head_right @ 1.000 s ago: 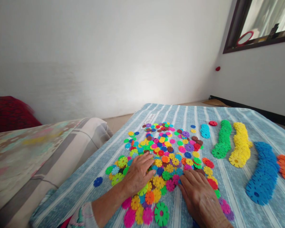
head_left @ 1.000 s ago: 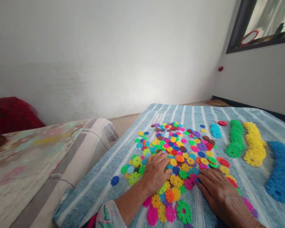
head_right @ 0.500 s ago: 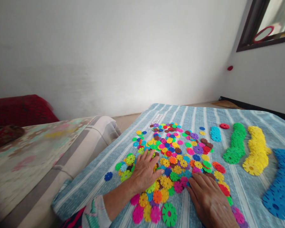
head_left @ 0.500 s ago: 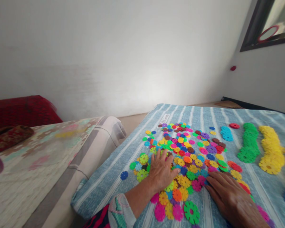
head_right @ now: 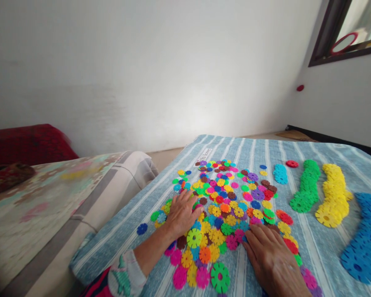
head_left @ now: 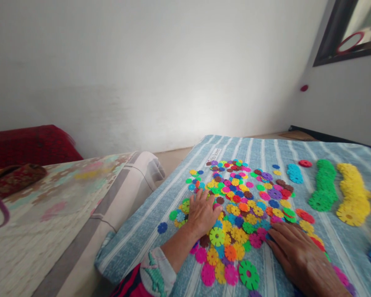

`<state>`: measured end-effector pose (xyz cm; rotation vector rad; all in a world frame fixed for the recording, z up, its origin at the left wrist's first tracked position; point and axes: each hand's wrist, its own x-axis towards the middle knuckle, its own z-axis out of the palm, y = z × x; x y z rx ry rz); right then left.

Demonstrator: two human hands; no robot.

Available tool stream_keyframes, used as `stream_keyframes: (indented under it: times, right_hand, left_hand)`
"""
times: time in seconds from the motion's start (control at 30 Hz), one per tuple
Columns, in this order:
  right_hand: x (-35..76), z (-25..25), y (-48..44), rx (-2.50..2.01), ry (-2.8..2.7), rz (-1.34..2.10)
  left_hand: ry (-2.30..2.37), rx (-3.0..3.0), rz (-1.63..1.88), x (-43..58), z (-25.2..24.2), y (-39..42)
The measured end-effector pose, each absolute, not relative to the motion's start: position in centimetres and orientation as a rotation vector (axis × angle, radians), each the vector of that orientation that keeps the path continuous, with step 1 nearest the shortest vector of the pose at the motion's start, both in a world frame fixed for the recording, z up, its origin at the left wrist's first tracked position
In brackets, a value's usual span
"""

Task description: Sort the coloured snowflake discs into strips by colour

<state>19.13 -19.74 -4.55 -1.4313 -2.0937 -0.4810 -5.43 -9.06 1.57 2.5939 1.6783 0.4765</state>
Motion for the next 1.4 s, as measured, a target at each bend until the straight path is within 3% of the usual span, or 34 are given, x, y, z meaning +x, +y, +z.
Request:
stream_keyframes:
  times: [0.23, 0.67, 0.93, 1.27, 1.4]
  right_hand:
    - [18.4, -3.2, -20.0, -1.467, -2.078, -0.464]
    - [18.3, -3.1, -19.8, -1.485, -2.091, -0.248]
    - [18.2, -3.2, -19.7, -1.471, -2.063, -0.312]
    - [17.5, -2.9, -19.6, -1.487, -2.022, -0.304]
    - [17.2, -3.1, -19.5, -1.462, -1.979, -0.327]
  left_hand:
    - [1.543, 2.694, 0.383, -5.1, 1.6, -8.2]
    - [1.741, 2.677, 0.28, -4.9, 1.7, -8.5]
    - [1.297, 2.775, 0.191, -3.6, 1.6, -11.4]
    - [1.157, 2.852, 0.417, -0.5, 2.7, -10.2]
    - [1.064, 2.897, 0.342, 3.8, 4.2, -8.3]
